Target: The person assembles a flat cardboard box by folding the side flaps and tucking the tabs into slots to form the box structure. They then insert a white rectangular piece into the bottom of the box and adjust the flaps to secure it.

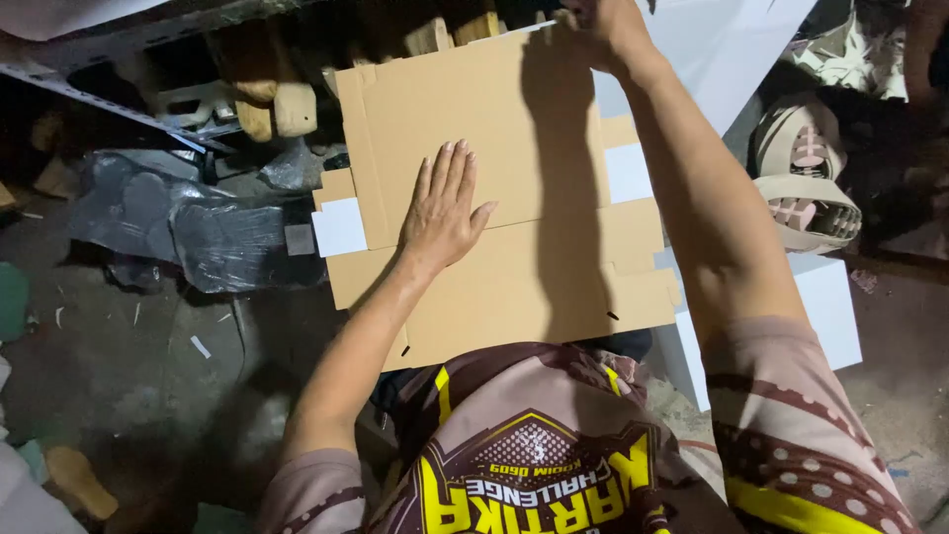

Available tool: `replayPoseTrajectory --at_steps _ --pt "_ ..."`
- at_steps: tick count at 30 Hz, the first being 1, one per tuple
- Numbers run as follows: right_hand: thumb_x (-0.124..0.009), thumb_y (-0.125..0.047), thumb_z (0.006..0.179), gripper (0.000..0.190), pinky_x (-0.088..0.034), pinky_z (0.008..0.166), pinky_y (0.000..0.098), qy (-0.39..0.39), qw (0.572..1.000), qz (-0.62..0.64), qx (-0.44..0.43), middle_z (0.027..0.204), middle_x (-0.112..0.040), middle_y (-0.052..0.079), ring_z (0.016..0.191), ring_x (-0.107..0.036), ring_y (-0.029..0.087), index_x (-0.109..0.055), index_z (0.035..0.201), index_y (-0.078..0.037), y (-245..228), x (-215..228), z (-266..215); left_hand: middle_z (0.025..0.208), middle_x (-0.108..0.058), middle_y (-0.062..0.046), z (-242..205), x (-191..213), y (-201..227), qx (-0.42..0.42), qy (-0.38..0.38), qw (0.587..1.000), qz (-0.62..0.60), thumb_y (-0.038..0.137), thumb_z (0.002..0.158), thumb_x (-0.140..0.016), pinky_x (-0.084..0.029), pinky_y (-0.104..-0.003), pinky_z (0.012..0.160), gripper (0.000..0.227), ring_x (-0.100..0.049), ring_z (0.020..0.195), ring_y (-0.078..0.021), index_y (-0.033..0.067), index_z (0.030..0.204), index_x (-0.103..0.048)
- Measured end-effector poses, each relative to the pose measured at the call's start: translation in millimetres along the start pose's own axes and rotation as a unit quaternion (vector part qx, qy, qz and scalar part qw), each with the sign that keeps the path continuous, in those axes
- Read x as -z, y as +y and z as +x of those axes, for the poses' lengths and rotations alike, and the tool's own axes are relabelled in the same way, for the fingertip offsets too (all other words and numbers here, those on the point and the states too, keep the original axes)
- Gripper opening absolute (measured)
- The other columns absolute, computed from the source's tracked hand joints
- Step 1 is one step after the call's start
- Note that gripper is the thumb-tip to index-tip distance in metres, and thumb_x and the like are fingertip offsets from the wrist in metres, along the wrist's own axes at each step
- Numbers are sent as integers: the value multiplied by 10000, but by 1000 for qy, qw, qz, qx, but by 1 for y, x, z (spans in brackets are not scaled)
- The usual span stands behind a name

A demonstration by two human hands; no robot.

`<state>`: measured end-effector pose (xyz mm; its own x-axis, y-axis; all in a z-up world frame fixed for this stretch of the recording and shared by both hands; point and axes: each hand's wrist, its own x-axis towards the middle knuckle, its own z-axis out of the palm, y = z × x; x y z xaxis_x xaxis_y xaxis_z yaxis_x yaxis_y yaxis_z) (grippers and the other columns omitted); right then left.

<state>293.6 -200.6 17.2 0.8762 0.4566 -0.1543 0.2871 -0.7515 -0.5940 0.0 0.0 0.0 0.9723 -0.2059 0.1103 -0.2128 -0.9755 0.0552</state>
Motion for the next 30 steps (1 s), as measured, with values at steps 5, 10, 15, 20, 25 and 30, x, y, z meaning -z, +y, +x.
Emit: replayPoseTrajectory --at_steps 5,10,15,20,25,30 --pt "-568 -225 991 129 -351 586 420 -83 981 -73 161 787 -585 7 685 -485 180 -577 872 -176 19 -46 73 1655 -320 -206 1 -2 1 4 9 1000 -7 525 1091 -476 -242 -523 1271 739 -292 1541 -364 -22 1576 -371" --pt "-536 -326 962 331 -201 450 442 -114 966 -179 145 565 -318 34 522 -268 194 -441 687 -168 33 -89 115 1661 -319 -191 3 3 -1 12 1 1000 -6 506 1074 -500 -230 -517 1271 741 -295 1542 -358 -18 1582 -375" --pt "-634 -301 1096 226 -393 570 379 -151 924 -133 324 860 -712 11 662 -584 212 -759 953 -177 34 -107 124 1643 -361 -171 2 -3 0 21 30 999 -13 558 1094 -426 -273 -516 1256 729 -333 1527 -341 -5 1556 -433" --pt "-587 -305 1063 181 -431 542 372 -202 935 -175 234 805 -680 45 629 -612 224 -735 1016 -212 9 -101 119 1625 -385 -184 4 7 0 18 44 999 -20 559 1095 -418 -266 -500 1253 713 -352 1513 -342 -16 1505 -516" --pt "-585 -271 1052 224 -459 613 411 -214 917 -195 276 920 -725 38 717 -627 244 -758 1172 -195 20 -104 128 1601 -433 -178 4 4 0 17 50 999 -11 560 1094 -395 -275 -488 1249 723 -340 1514 -329 -19 1519 -482" --pt "-459 -119 763 294 -97 516 253 202 578 -636 470 599 -289 -177 569 -275 17 -268 666 -321 -7 -82 104 1660 -324 -175 3 2 1 19 25 999 1 588 1095 -368 -219 -493 1271 759 -275 1550 -318 -5 1561 -450"
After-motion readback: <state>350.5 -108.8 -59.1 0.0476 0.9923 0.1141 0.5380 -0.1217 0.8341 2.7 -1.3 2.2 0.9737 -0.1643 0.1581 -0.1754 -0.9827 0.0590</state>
